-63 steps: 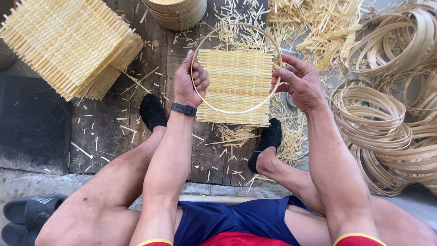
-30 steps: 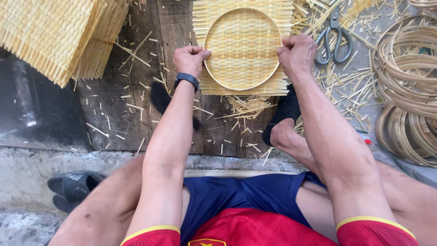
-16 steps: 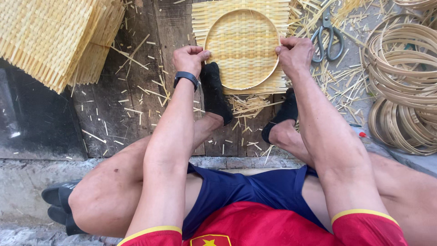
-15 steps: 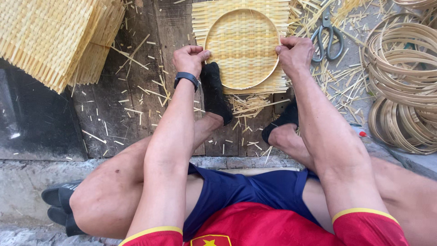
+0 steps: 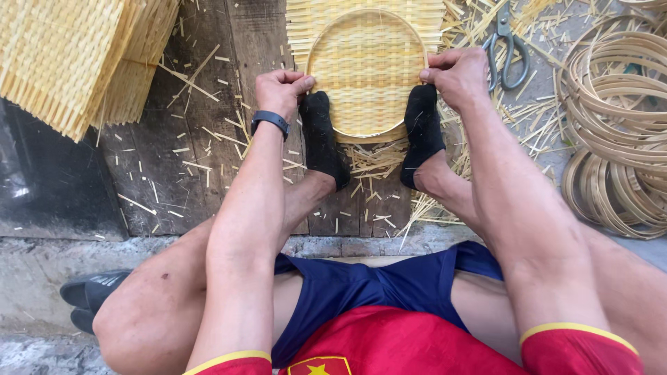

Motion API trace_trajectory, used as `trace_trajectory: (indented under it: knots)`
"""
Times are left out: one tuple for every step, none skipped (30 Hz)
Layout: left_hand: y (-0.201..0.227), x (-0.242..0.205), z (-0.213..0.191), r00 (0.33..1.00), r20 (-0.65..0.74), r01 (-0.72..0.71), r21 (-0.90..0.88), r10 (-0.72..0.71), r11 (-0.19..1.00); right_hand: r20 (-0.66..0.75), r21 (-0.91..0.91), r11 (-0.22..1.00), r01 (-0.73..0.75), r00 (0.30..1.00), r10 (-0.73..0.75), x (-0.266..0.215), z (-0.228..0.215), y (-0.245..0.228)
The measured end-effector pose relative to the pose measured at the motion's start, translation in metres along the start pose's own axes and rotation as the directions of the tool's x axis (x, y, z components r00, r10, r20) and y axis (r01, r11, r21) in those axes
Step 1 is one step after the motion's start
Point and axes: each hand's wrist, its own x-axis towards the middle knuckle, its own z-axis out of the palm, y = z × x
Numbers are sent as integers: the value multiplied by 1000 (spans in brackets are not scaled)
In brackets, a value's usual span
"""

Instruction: The person sits on the floor and repeatedly trims the edges of round bamboo baskets using shears. They place a wooden block inside each basket to hold it steady, cut the excess bamboo strips, and then stack the finished baskets.

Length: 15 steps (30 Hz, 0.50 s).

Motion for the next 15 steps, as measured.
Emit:
trace_trajectory:
  knots:
    - [10,-1,-3,1000,13,25,114,-27,993,15,-145,988,58,998,-57,-5,-3,-12]
    - [21,0,-3,998,22,46,222,-52,974,38,-288,950,120,993,-114,-11,-6,-25]
    - [35,5,1,1000,3,4,401,-6,916,68,-424,888,179,984,-166,-17,-4,-39]
    - [46,11,8,999,-7,-27,567,37,824,117,-455,832,317,948,-297,-26,1,-49]
    - [55,14,14,933,61,-320,595,355,738,170,-477,756,447,892,-420,-36,13,-58]
    - [59,14,22,766,137,-568,601,628,562,341,-480,666,571,821,-457,-45,30,-67]
    - [66,20,38,722,237,-651,551,650,522,504,-455,569,685,725,-470,-52,45,-72]
    - [73,29,52,665,334,-727,492,668,478,501,-480,538,693,720,-480,-59,59,-74]
    - [73,32,60,643,350,-752,458,681,474,499,-504,506,699,715,-490,-64,72,-73]
    - [73,37,69,617,367,-778,420,696,468,494,-531,475,702,712,-499,-64,83,-72]
    - [72,43,74,590,384,-802,382,710,460,503,-575,420,702,709,-495,-62,90,-68]
    - [66,45,78,607,330,-781,416,723,466,522,-612,359,705,701,-486,-61,94,-62]
    - [60,46,81,621,275,-758,450,734,472,541,-645,294,705,693,-476,-61,97,-55]
    - [58,48,85,620,231,-744,476,750,468,528,-649,279,708,683,-505,-58,96,-50]
    - [58,51,86,673,248,-714,462,697,525,514,-654,263,710,671,-534,-59,96,-46]
